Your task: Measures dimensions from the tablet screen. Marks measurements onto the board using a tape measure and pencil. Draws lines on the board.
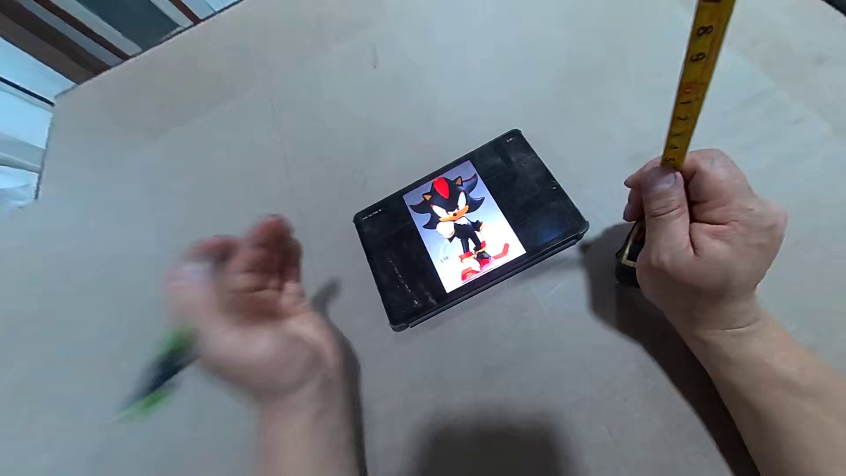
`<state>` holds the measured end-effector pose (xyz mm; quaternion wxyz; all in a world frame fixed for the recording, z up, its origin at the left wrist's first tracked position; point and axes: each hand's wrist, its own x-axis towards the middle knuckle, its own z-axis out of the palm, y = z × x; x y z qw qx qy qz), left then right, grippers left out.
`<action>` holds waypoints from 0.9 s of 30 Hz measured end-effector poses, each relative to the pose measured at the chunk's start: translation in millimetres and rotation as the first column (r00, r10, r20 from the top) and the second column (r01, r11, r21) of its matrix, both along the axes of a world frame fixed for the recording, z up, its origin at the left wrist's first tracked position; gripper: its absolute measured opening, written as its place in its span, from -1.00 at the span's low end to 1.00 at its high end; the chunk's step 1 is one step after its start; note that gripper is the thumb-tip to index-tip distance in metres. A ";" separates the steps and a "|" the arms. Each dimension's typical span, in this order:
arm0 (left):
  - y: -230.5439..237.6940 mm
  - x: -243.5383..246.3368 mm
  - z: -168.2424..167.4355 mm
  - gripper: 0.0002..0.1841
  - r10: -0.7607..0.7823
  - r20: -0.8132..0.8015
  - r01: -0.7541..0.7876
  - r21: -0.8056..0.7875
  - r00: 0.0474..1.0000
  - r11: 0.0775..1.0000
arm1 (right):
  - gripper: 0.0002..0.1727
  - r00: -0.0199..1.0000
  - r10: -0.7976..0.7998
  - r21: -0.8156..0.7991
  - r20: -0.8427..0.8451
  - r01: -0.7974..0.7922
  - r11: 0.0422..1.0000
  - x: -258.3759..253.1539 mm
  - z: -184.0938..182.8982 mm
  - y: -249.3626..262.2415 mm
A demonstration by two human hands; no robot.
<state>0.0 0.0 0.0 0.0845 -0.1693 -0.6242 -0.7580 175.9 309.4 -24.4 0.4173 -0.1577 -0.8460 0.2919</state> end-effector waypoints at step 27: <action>10.8 -31.4 -35.0 -0.73 0.120 0.064 -0.088 -0.378 0.991 0.922 | -0.72 0.836 -0.045 0.013 0.547 0.045 0.999 22.2 6.8 -144.8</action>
